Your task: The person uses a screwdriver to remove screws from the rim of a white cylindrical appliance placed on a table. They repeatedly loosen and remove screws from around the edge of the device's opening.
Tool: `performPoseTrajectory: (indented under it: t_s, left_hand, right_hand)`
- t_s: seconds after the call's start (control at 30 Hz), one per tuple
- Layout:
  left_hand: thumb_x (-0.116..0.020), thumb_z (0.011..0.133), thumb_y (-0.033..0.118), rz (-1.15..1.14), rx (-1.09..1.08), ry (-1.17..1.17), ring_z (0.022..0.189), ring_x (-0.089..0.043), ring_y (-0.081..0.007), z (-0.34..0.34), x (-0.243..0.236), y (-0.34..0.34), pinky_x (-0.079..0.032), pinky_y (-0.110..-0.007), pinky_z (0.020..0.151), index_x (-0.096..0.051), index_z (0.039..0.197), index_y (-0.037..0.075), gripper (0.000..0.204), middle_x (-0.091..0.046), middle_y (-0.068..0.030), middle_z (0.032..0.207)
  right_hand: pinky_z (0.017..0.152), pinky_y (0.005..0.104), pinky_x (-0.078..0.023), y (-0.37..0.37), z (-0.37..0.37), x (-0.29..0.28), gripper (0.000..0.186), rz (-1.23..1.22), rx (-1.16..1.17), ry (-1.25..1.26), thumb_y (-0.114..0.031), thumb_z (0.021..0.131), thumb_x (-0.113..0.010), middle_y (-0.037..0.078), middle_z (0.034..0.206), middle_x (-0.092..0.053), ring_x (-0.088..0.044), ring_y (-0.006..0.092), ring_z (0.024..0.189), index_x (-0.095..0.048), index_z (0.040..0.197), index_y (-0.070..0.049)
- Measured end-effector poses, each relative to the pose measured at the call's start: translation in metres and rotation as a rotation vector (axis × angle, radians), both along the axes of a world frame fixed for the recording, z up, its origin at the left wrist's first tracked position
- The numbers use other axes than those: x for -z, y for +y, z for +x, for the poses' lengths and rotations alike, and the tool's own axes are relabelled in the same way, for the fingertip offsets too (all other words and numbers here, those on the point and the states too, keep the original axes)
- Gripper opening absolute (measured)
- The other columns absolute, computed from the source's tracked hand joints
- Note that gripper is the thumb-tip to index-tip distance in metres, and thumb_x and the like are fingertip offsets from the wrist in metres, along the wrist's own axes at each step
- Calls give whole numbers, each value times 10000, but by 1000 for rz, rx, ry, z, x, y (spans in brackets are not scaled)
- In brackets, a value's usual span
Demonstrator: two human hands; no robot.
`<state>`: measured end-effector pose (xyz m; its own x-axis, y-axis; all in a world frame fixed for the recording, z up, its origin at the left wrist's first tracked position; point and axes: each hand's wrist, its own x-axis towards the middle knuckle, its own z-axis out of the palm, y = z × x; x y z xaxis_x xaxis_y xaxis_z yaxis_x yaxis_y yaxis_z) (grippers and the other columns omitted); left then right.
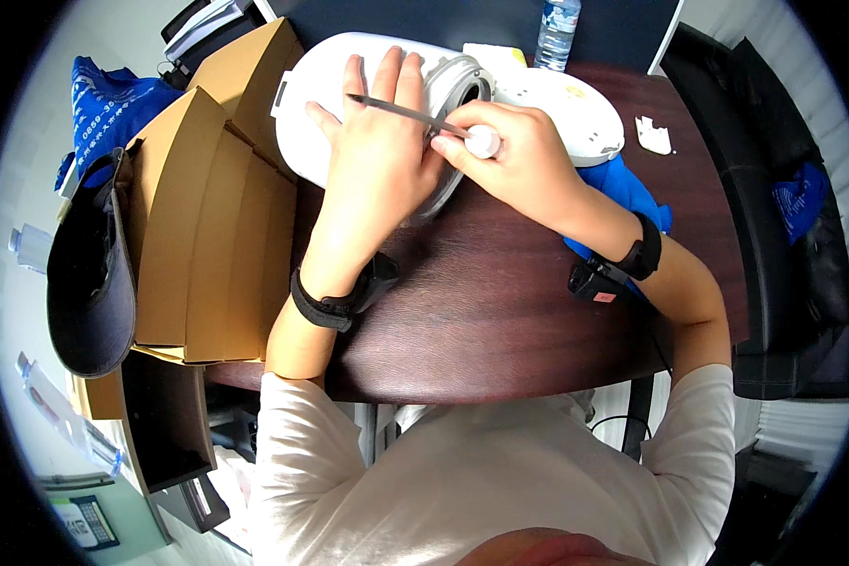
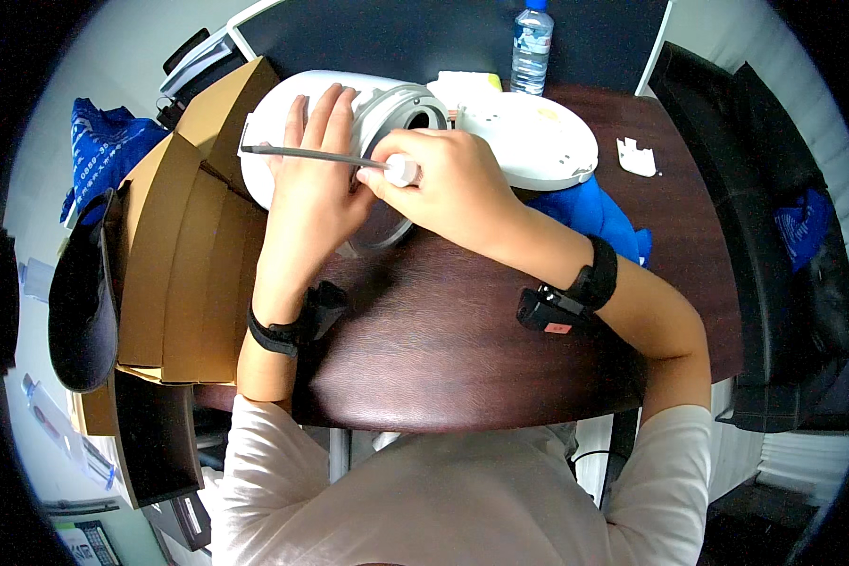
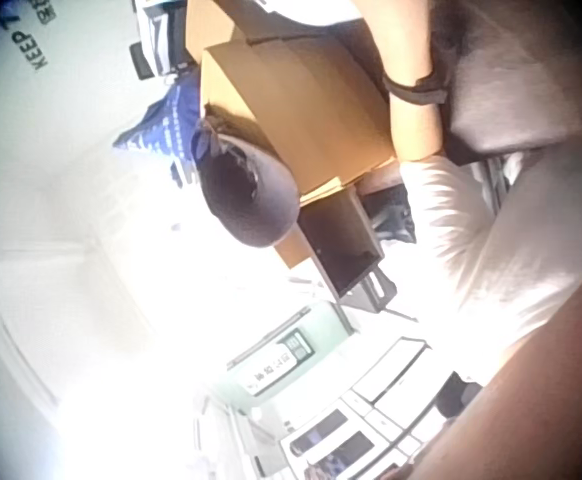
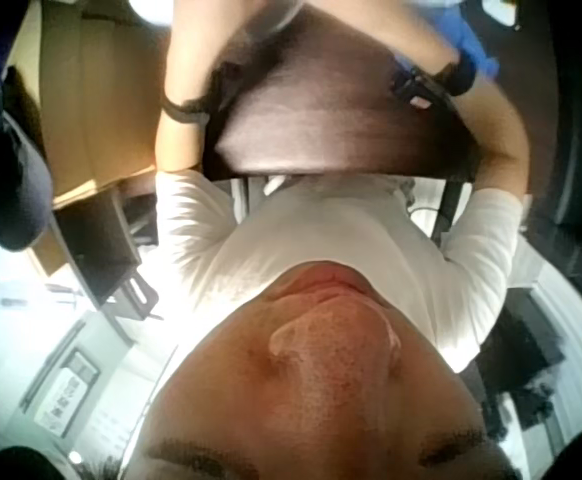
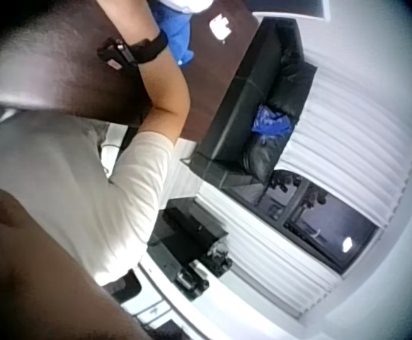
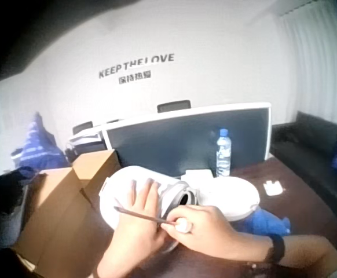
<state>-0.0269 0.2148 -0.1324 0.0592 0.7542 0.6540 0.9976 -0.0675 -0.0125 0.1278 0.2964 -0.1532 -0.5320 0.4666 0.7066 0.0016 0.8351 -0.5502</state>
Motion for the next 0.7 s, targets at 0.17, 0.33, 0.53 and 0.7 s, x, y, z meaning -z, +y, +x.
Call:
performPoseTrajectory:
  t_s: [0.17, 0.33, 0.53, 0.7]
  left_hand:
    - [-721, 791, 181, -2, -23, 25, 1393, -361, -524, 1, -1, -2, -298, -867, 936, -452, 1422, -29, 718, -448, -224, 1484]
    - [-720, 788, 172, -2, -51, 39, 1393, -366, -520, 1, -1, -1, -302, -866, 931, -453, 1423, -26, 717, -450, -224, 1482]
    - [-733, 785, 190, -25, -72, 46, 1396, -361, -518, 1, -2, 0, -299, -867, 926, -442, 1433, -23, 741, -451, -220, 1484]
    - [-748, 784, 206, -12, -55, 41, 1397, -360, -515, 1, -2, 0, -299, -864, 928, -440, 1434, -25, 756, -449, -215, 1487]
  right_hand:
    - [617, 404, -543, 3, -4, -3, 175, 88, 31, -34, -220, 841, -760, 142, 720, -697, -691, 332, 657, -722, 851, -50]
    - [618, 414, -546, 0, -7, -4, 157, 151, 41, -52, -192, 818, -755, 137, 731, -694, -689, 335, 662, -696, 877, -60]
    - [602, 412, -542, -3, -6, -10, 196, 351, 87, -99, -189, 802, -757, 128, 717, -683, -691, 324, 659, -653, 914, -66]
    - [590, 412, -539, -4, -5, -7, 210, 302, 102, -96, -207, 792, -765, 131, 715, -684, -690, 320, 649, -646, 901, -71]
